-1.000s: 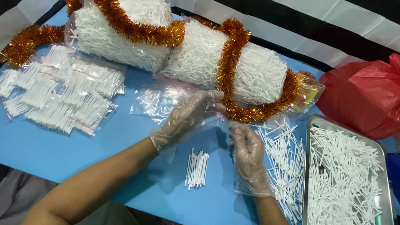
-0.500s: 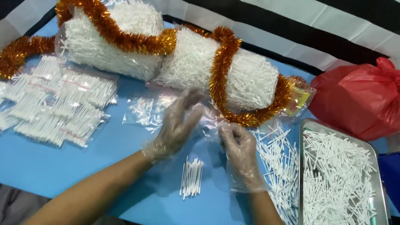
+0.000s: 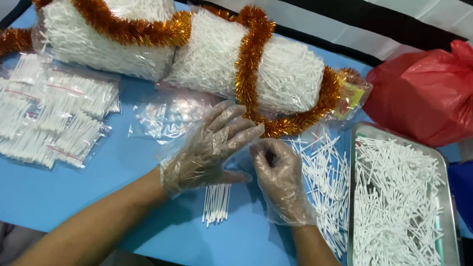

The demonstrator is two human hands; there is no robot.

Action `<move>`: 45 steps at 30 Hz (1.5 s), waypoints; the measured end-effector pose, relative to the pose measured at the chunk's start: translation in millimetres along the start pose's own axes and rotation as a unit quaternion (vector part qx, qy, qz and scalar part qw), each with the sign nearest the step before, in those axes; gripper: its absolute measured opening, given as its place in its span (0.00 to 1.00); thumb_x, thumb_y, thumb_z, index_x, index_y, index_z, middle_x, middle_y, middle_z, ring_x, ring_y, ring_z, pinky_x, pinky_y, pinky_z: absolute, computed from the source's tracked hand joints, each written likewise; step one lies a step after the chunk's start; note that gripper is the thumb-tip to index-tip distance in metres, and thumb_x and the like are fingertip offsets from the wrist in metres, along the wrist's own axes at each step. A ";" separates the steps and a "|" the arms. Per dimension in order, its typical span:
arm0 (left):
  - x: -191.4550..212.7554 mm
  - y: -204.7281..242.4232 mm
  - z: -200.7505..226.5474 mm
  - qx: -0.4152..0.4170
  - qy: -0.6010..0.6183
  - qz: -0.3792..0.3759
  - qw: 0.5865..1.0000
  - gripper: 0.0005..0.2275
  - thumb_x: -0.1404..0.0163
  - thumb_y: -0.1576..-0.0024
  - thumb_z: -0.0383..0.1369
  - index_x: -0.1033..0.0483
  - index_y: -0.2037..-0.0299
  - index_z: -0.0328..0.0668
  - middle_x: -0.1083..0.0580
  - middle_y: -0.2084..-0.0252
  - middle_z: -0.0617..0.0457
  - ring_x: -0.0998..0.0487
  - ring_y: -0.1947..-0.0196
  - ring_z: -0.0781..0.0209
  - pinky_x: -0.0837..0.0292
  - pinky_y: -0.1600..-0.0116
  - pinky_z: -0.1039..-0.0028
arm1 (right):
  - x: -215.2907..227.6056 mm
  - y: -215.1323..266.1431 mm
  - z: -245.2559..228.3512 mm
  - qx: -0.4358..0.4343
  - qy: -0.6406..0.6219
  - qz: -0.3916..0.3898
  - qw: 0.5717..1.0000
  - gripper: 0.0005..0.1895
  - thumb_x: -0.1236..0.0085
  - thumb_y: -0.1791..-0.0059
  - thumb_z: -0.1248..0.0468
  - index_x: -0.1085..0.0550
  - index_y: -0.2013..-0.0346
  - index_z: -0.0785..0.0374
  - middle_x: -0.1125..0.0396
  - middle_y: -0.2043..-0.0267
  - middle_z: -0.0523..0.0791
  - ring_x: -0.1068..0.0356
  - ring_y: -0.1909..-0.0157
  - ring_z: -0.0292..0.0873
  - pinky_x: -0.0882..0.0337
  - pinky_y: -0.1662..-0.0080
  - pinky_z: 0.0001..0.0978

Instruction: Sorting and counting cotton swabs from a metal tray into organized groups on a work surface

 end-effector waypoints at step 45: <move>2.3 4.2 -11.7 0.032 0.077 0.062 0.995 0.39 0.36 0.58 0.63 0.26 0.38 0.53 0.23 0.47 0.52 0.30 0.34 0.50 0.46 0.24 0.52 | 3.1 0.9 -26.1 0.046 -0.114 -0.045 0.991 0.06 0.38 0.50 0.66 0.20 0.71 0.64 0.33 0.83 0.47 0.36 0.75 0.36 0.32 0.71 0.31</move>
Point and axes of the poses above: each hand's wrist, its own y-axis away from the middle knuckle, its own x-axis out of the back of the hand, z = x × y, the point moved 10 cm from there along -y, towards the middle knuckle
